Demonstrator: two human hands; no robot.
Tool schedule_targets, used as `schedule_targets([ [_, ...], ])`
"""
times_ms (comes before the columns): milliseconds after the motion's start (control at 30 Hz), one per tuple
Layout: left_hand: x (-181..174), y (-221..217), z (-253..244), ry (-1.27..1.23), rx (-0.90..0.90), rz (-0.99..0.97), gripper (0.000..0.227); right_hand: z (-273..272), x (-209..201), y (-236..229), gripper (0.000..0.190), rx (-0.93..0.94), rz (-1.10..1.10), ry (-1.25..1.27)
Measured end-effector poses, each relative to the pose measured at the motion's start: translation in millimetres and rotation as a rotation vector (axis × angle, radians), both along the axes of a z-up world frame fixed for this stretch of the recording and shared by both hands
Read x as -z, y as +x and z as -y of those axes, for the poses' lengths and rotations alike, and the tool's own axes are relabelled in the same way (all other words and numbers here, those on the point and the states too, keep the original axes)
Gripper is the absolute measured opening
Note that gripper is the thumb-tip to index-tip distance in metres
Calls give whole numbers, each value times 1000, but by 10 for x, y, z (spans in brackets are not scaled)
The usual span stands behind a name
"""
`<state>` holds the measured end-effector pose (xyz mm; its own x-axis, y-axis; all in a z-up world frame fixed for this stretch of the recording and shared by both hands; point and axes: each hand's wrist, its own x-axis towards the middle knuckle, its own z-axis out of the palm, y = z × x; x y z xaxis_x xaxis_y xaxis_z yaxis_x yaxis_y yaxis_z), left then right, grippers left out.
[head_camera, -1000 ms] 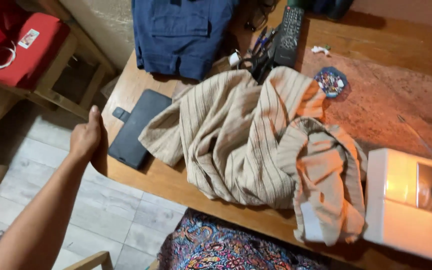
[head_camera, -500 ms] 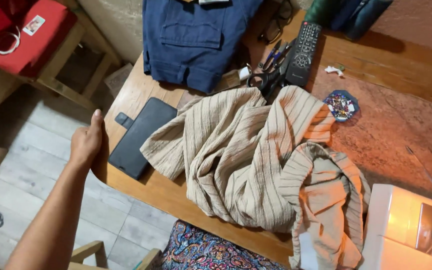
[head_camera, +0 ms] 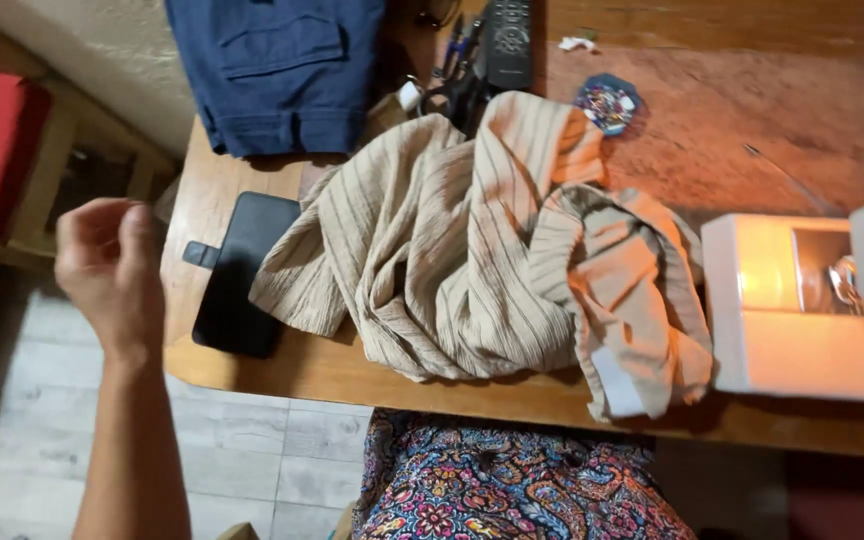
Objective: The person uses a pair of scissors to cut a piece of beige fabric on a wooden table. They hold the fabric with one hand and carefully trim the edges with the other hand, occasionally adjusting the material to continue cutting.
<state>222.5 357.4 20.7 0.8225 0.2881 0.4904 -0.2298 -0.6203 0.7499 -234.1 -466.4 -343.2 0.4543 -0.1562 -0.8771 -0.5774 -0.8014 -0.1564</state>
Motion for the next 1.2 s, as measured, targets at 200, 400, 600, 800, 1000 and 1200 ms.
schedule_targets([
  [200, -695, -459, 1606, -81, 694, -309, 13, -2162, -3525, 2017, 29, -81, -124, 161],
  [400, -642, -367, 2992, 590, 594, -355, 77, -3158, -4247, 2633, 25, 111, 942, 481],
  [600, -140, 231, 3659, 998, 641, -605, 11, -3649, -4113, 2945, 24, -102, 1297, -18],
  [800, -128, 378, 3344, 853, 668, -585, 31, -3564, -3918, 2886, 30, -72, 1138, -36],
  [1000, -453, -230, 2406, -1164, 700, -655, 10, -3691, -3789, 2895, 57, -69, 1380, 198],
  [1200, -101, -375, 2190, -1804, 406, -612, 16, -4040, -3694, 3313, 66, 117, 1048, 519],
])
